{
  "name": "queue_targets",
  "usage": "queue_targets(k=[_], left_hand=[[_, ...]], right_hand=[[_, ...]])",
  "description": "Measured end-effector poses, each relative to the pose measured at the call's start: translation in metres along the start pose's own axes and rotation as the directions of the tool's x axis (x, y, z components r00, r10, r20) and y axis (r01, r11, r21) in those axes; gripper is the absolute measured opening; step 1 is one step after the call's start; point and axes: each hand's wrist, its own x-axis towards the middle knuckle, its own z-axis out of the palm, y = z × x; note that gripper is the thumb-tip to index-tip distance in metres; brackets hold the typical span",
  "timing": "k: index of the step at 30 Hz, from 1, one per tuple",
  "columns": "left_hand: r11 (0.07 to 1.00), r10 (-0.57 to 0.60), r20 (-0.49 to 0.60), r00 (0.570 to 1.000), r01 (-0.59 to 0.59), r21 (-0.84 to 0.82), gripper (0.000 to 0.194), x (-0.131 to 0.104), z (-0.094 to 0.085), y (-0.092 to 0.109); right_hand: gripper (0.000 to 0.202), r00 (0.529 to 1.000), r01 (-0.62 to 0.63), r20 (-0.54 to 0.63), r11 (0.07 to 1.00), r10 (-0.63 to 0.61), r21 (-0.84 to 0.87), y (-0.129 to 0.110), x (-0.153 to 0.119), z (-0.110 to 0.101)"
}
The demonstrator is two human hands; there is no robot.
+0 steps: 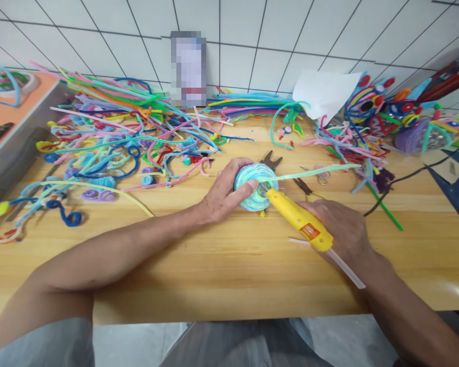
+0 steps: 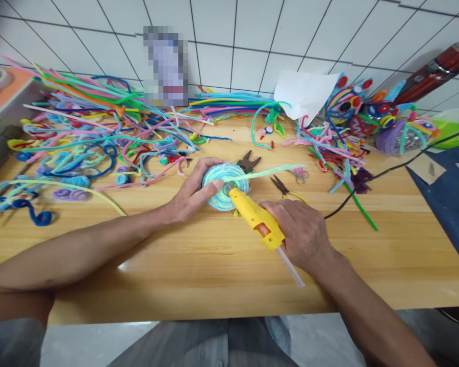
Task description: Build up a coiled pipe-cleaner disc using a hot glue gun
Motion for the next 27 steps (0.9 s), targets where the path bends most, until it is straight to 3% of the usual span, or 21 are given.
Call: queue_targets(k=[14,27], left_hand=[[1.000,-0.021,-0.011,1.000,0.021,0.002,0.047,0.000,0.003,0.003],[1.000,-0.007,-0.003,1.000,0.007,0.013,0.046,0.000,0.003,0.003]], right_hand=[[0.013,1.000,0.026,0.005,0.999,-0.026,-0.036,-0.004,-0.001,-0.003],[0.015,0.999,-0.028,-0.020,1.000,0.028,0.007,-0.002,-0.011,0.002]])
